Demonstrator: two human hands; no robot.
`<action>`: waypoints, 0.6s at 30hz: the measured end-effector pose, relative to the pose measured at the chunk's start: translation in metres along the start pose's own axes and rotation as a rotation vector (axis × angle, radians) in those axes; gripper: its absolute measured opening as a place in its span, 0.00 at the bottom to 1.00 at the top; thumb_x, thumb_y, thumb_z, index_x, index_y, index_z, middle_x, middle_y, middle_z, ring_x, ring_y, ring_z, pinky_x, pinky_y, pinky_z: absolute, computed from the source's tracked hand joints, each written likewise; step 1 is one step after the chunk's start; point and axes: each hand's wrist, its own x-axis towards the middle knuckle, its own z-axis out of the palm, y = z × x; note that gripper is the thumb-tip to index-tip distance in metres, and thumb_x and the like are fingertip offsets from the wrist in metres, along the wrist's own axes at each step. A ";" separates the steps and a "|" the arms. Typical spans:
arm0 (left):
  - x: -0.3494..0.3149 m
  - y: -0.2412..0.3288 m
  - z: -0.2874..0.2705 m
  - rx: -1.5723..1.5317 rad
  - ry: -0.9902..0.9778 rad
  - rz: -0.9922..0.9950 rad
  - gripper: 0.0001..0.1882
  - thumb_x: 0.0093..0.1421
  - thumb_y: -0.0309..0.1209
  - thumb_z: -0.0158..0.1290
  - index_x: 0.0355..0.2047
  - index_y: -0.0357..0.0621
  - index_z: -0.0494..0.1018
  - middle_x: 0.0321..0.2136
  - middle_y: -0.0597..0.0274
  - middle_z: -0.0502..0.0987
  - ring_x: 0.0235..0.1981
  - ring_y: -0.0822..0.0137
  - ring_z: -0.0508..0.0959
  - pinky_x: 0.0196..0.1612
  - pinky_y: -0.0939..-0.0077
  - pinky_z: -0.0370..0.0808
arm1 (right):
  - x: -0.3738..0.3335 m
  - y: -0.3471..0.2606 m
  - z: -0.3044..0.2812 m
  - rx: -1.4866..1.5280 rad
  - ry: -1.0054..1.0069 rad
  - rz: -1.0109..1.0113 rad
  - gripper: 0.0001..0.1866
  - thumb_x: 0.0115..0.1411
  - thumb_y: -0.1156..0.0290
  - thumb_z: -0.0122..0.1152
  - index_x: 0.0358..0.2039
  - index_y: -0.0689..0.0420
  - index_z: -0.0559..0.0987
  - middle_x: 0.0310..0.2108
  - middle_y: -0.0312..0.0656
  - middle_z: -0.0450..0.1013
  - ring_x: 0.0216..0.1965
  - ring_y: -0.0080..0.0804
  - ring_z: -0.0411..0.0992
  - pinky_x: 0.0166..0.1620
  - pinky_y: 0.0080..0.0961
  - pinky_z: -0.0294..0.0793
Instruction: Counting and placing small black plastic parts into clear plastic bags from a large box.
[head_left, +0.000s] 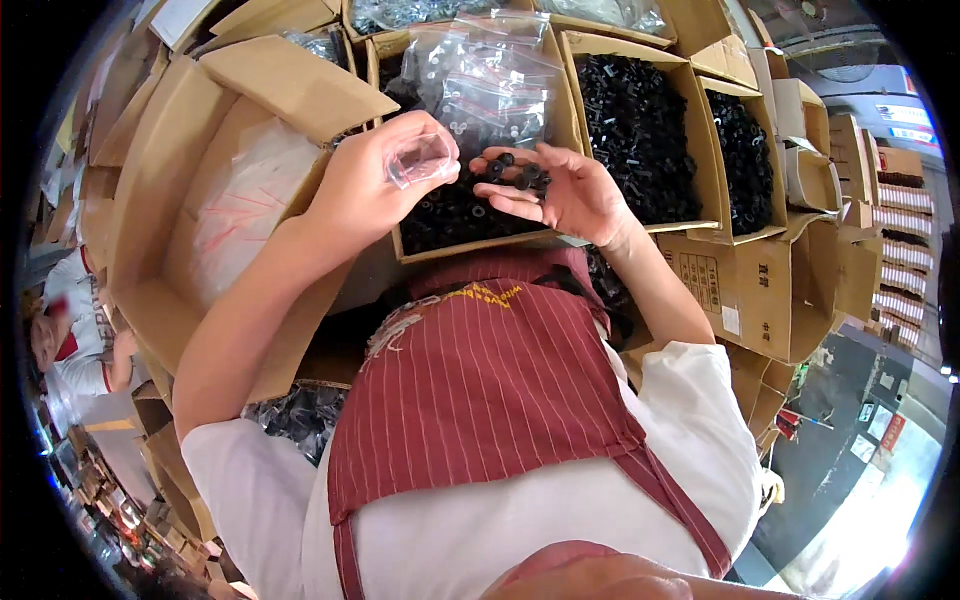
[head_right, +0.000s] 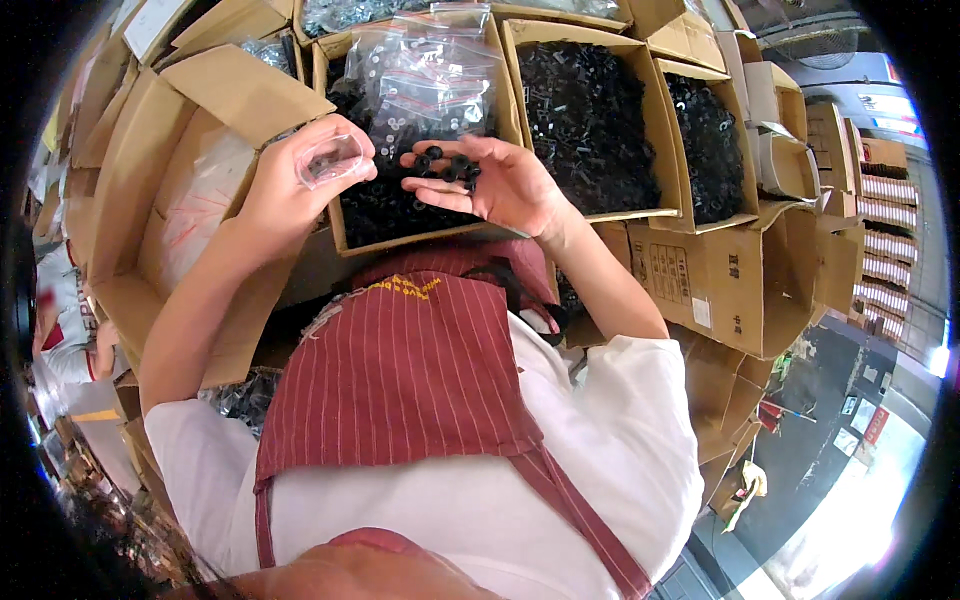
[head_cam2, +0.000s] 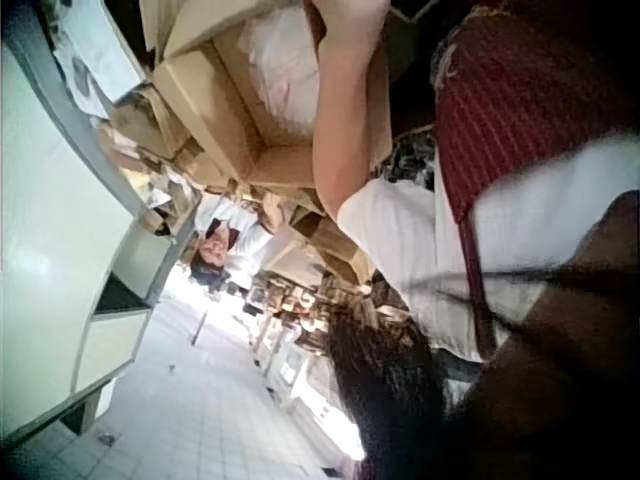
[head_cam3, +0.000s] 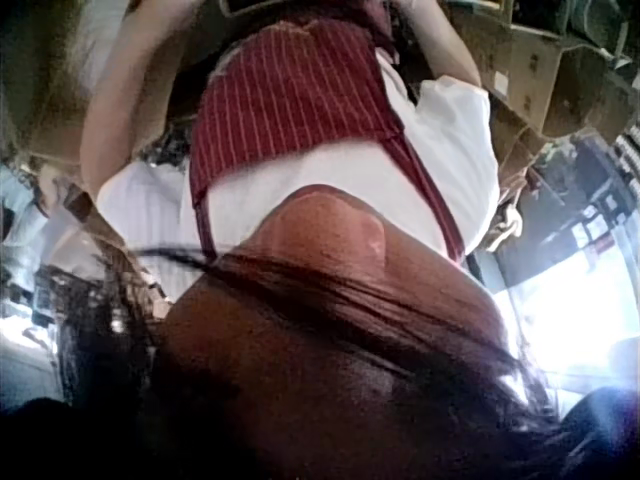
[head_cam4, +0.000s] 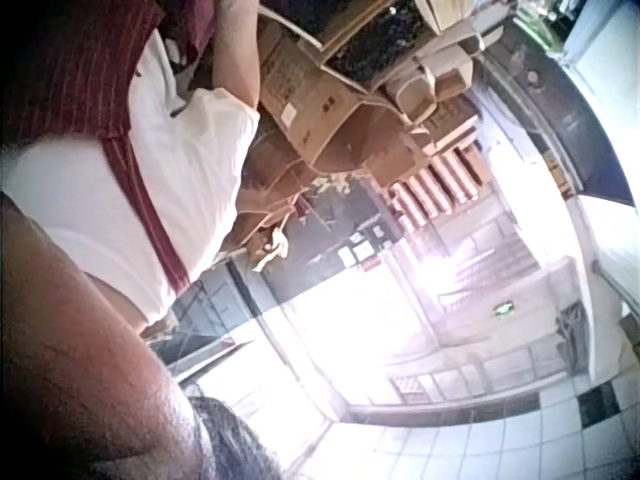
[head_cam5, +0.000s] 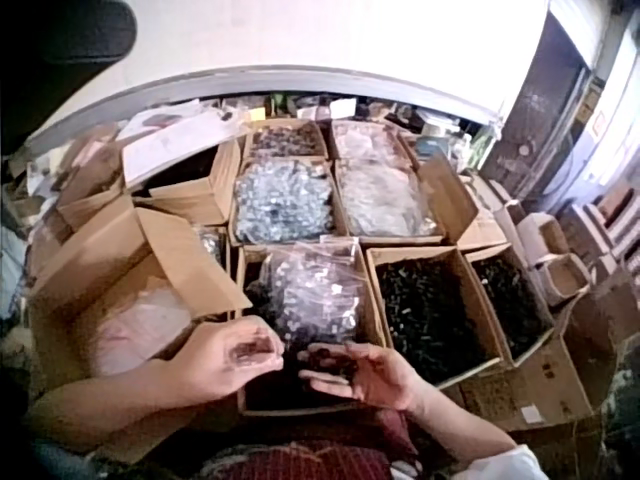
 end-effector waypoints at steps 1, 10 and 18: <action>0.000 0.001 0.000 0.000 -0.001 0.000 0.06 0.61 0.23 0.59 0.36 0.37 0.73 0.31 0.63 0.78 0.34 0.77 0.75 0.43 0.79 0.73 | -0.001 0.000 -0.001 0.001 0.000 -0.001 0.29 0.72 0.64 0.44 0.65 0.73 0.60 0.64 0.62 0.61 0.66 0.58 0.61 0.68 0.42 0.67; 0.000 0.003 0.002 -0.087 -0.022 -0.027 0.06 0.62 0.22 0.58 0.37 0.35 0.72 0.32 0.62 0.79 0.36 0.76 0.78 0.44 0.79 0.75 | -0.004 -0.001 0.001 -0.060 -0.063 -0.013 0.39 0.47 0.83 0.45 0.64 0.76 0.60 0.65 0.65 0.59 0.67 0.57 0.61 0.69 0.38 0.65; -0.001 0.001 0.002 -0.075 -0.019 -0.017 0.06 0.62 0.22 0.58 0.37 0.35 0.73 0.31 0.62 0.79 0.36 0.75 0.79 0.44 0.79 0.75 | -0.005 -0.002 0.013 -0.102 0.026 -0.010 0.33 0.55 0.81 0.49 0.63 0.76 0.63 0.62 0.64 0.65 0.63 0.52 0.67 0.66 0.36 0.69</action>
